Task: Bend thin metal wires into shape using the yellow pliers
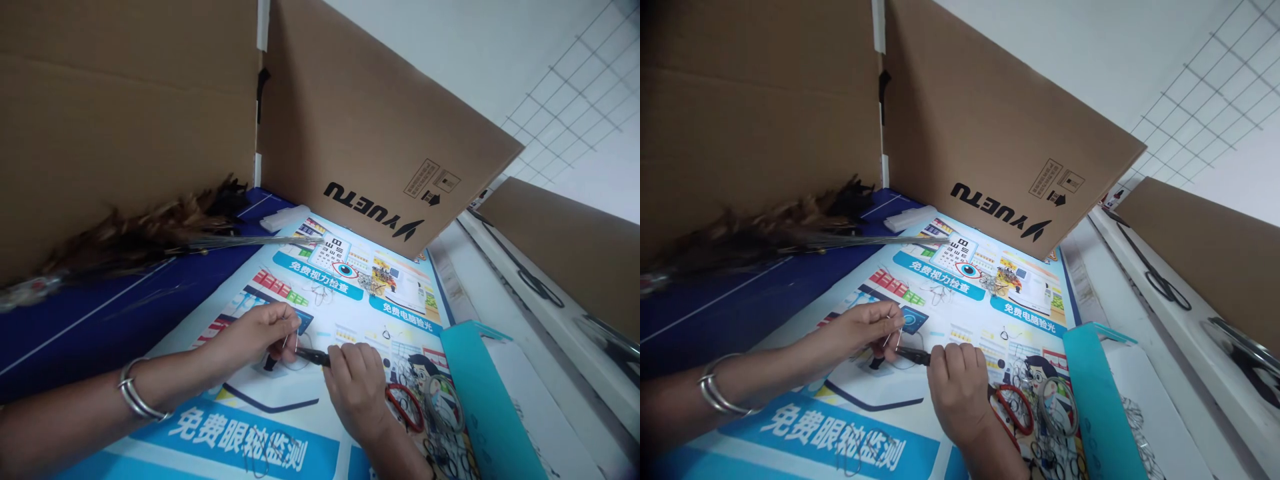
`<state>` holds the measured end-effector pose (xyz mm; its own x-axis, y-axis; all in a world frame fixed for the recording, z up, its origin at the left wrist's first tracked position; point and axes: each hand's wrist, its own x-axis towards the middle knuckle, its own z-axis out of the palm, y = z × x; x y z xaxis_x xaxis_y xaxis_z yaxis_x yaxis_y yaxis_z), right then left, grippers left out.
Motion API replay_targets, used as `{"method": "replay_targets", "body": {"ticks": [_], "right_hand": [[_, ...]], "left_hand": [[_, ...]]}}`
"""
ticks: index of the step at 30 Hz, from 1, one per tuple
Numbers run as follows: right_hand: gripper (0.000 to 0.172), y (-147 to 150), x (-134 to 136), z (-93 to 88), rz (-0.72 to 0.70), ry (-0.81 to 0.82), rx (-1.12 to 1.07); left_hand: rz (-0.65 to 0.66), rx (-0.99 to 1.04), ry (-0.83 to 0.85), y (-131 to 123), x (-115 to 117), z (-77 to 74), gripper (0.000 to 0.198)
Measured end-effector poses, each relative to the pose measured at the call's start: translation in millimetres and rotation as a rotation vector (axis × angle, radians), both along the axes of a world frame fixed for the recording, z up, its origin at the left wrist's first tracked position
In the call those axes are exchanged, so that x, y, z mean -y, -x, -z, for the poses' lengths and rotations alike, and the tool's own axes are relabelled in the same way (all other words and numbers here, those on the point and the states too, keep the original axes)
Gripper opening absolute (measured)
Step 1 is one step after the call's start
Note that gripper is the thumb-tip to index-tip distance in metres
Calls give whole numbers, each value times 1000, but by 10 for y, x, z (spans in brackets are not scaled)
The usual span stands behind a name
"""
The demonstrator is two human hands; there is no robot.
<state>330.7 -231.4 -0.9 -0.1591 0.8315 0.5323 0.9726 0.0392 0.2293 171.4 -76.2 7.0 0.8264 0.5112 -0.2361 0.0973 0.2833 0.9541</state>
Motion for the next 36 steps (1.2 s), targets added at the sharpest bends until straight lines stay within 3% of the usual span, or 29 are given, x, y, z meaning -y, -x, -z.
{"method": "replay_targets", "body": {"ticks": [17,29,36], "right_hand": [[15,-17,4,20,-1,60,15],[16,-2,-1,-8,-23,76,23],[20,-54,18,76,-34,45,45]], "left_hand": [[40,1,47,8,-17,77,34],[28,-34,4,-1,8,-16,35],[31,-40,8,13,11,-16,32]]}}
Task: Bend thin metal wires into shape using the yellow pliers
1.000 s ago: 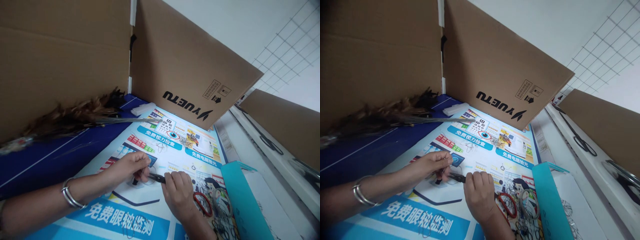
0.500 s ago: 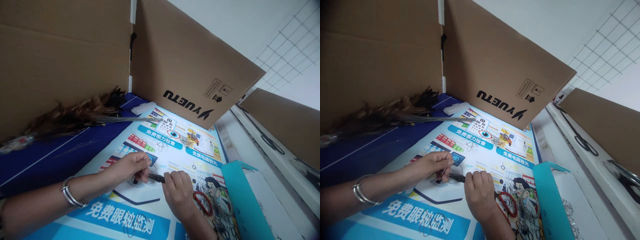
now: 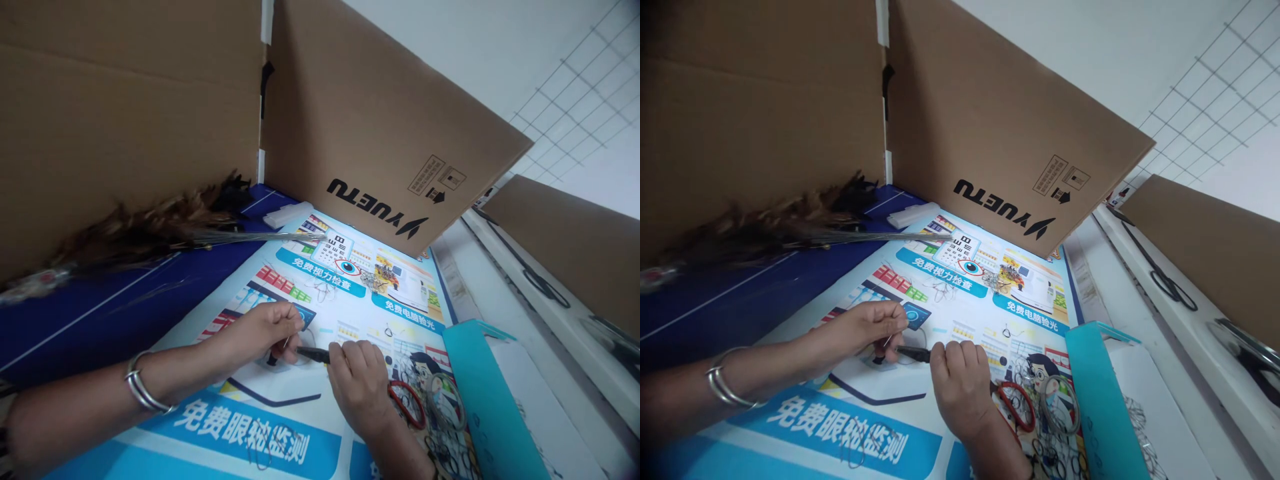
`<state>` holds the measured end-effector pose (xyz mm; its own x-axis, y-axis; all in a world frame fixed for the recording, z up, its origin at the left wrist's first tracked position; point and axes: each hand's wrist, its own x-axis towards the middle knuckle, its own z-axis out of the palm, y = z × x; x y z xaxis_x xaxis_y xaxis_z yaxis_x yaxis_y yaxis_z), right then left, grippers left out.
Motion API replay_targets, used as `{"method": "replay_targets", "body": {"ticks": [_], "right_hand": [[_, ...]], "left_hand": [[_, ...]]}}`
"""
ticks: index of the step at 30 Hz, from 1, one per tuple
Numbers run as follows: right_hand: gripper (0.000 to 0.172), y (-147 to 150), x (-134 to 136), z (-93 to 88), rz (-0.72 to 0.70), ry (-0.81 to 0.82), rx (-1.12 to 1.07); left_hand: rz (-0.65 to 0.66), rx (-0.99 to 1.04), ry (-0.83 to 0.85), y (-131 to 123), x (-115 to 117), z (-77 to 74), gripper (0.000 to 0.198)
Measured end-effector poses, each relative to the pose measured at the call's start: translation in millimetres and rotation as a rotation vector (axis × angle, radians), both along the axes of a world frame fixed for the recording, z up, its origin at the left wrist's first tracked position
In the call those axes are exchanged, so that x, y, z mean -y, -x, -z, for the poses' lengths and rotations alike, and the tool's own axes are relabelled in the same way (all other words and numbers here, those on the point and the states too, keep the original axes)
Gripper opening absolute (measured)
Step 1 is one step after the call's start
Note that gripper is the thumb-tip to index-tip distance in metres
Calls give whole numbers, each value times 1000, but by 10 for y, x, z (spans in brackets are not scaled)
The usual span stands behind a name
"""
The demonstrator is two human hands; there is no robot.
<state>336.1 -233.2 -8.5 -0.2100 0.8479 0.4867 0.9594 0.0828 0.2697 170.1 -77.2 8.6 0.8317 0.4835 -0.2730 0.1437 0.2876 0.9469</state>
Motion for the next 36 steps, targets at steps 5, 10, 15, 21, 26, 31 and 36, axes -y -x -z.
{"method": "replay_targets", "body": {"ticks": [5,10,15,21,26,31,36], "right_hand": [[22,-16,18,21,-12,-19,22],[21,-7,14,-14,-27,-44,45],[21,-2,10,-43,-23,-23,48],[19,22,7,-67,2,12,36],[15,44,-15,-61,23,70,-36],[5,67,-27,-78,49,196,-287],[4,81,-17,-211,132,437,-538]], "left_hand": [[10,-2,16,10,10,-22,31],[19,8,24,3,8,4,28],[15,7,10,-9,6,21,27],[16,16,-57,-7,-1,28,29],[17,23,-134,7,6,23,25],[44,33,-351,41,6,-9,22],[82,32,-530,58,2,-9,20]]}}
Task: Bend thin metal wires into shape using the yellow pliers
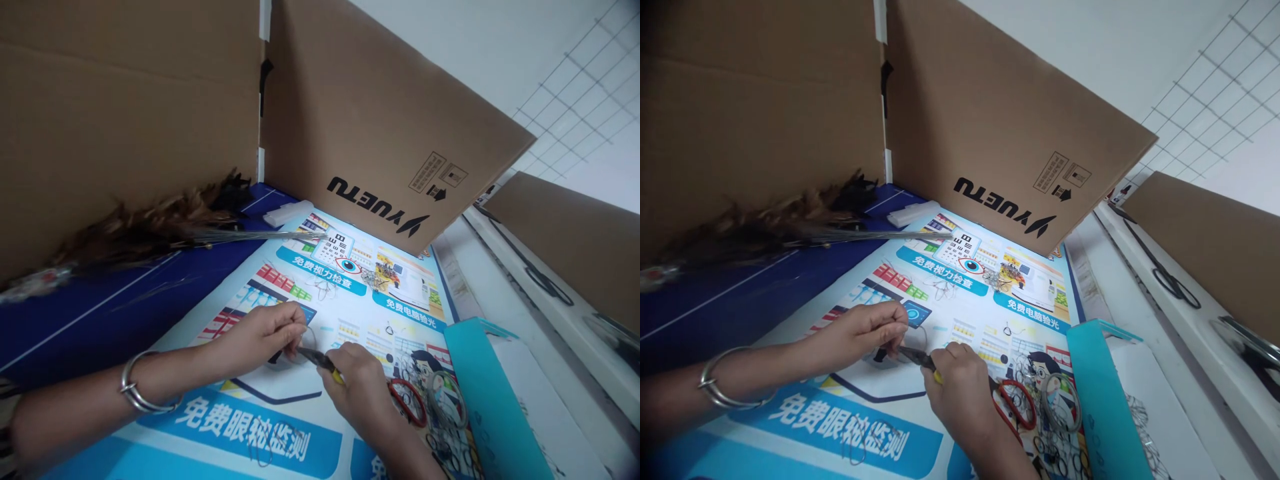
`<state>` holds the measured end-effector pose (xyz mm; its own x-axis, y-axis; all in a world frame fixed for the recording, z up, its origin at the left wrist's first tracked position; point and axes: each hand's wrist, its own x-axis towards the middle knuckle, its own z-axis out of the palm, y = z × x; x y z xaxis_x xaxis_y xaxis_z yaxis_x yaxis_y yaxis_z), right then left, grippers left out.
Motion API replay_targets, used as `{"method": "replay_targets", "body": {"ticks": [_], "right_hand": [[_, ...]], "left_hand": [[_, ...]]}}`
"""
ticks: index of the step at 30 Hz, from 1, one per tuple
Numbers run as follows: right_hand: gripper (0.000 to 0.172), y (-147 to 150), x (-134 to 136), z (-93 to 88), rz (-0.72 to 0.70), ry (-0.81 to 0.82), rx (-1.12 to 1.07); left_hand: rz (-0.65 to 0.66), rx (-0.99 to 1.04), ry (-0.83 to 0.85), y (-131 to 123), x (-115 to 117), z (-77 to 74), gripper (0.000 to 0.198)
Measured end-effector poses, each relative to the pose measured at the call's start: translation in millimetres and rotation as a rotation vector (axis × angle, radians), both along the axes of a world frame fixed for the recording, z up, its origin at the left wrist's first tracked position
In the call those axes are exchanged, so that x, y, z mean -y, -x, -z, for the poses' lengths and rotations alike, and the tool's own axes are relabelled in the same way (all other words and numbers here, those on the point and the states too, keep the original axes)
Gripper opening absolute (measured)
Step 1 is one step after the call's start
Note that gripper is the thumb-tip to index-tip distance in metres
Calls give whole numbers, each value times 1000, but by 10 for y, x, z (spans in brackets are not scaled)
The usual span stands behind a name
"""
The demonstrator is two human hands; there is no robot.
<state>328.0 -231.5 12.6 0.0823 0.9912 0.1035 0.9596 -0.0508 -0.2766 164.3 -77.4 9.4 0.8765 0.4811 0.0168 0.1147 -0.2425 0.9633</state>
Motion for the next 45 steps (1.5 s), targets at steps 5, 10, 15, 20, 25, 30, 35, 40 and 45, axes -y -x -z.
{"method": "replay_targets", "body": {"ticks": [5,10,15,20,25,30,35,40,45], "right_hand": [[19,-5,-20,-129,48,194,-191],[24,-31,-21,-163,14,219,-344],[24,-61,-18,-198,-6,257,-432],[23,-103,-6,-222,3,300,-492],[22,-96,-7,-169,-27,260,-376],[11,-33,-9,-26,3,53,-107],[9,-11,-3,124,19,-277,96],[8,-5,-22,188,37,-295,60],[7,0,-40,194,59,-106,-141]], "left_hand": [[56,-21,-90,-5,2,11,20],[95,-37,-100,-5,13,-19,21],[108,-54,-101,-9,22,-39,19],[127,-37,-111,-3,22,-36,19],[122,-40,-79,-8,31,-11,19],[45,-34,21,-37,-10,44,21],[-32,-4,156,-56,-69,104,21],[-46,-16,239,-63,-61,75,27],[-43,-10,140,-43,-94,31,28]]}}
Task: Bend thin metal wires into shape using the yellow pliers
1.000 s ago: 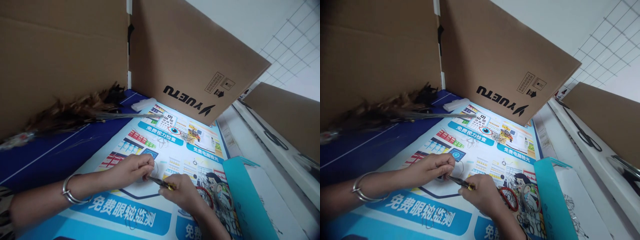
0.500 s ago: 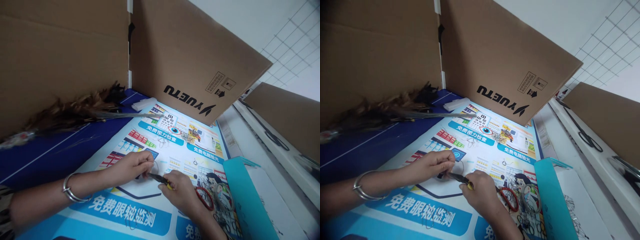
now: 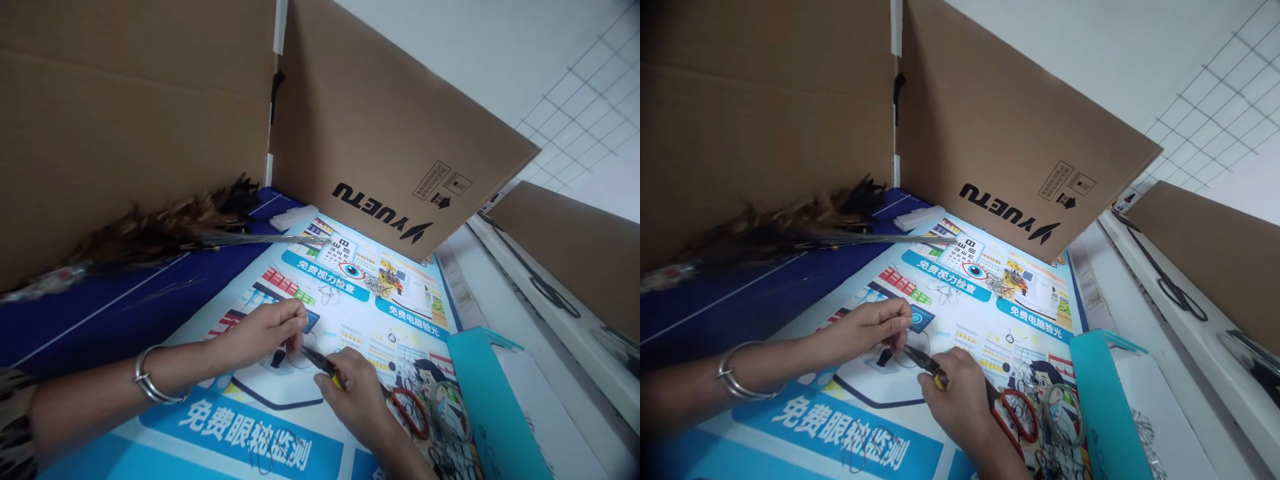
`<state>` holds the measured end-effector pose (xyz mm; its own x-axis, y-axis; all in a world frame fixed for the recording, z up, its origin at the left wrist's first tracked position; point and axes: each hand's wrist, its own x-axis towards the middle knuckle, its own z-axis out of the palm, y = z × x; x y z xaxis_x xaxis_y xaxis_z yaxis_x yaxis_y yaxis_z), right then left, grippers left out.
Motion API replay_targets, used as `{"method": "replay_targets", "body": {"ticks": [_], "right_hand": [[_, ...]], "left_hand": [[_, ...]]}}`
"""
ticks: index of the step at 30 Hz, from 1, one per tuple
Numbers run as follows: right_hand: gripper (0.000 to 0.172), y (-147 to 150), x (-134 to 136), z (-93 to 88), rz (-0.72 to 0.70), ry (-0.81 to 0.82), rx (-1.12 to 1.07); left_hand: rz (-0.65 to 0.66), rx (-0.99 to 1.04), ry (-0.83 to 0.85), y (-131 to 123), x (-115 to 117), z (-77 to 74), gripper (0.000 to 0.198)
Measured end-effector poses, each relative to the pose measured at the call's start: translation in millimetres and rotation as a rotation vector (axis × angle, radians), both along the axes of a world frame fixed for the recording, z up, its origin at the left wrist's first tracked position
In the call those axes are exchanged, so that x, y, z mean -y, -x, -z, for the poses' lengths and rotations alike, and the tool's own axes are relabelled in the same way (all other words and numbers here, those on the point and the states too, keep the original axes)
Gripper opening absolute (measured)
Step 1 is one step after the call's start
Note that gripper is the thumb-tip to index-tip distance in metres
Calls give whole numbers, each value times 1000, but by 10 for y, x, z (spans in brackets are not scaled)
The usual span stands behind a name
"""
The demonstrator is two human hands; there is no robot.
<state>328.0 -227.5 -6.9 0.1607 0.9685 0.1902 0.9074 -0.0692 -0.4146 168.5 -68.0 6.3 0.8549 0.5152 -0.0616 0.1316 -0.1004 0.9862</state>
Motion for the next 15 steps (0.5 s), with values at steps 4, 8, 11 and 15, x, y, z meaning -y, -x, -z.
{"method": "replay_targets", "body": {"ticks": [4,8,11,15], "right_hand": [[7,-19,-6,46,32,-183,18],[12,-20,14,35,-38,-343,251],[17,-8,42,-15,-90,-336,510],[27,0,72,-57,-144,-362,705]], "left_hand": [[-4,56,137,-2,-24,30,30],[3,64,313,-15,10,36,34],[-6,33,329,-18,51,18,36],[-24,-9,349,-26,96,18,41]]}}
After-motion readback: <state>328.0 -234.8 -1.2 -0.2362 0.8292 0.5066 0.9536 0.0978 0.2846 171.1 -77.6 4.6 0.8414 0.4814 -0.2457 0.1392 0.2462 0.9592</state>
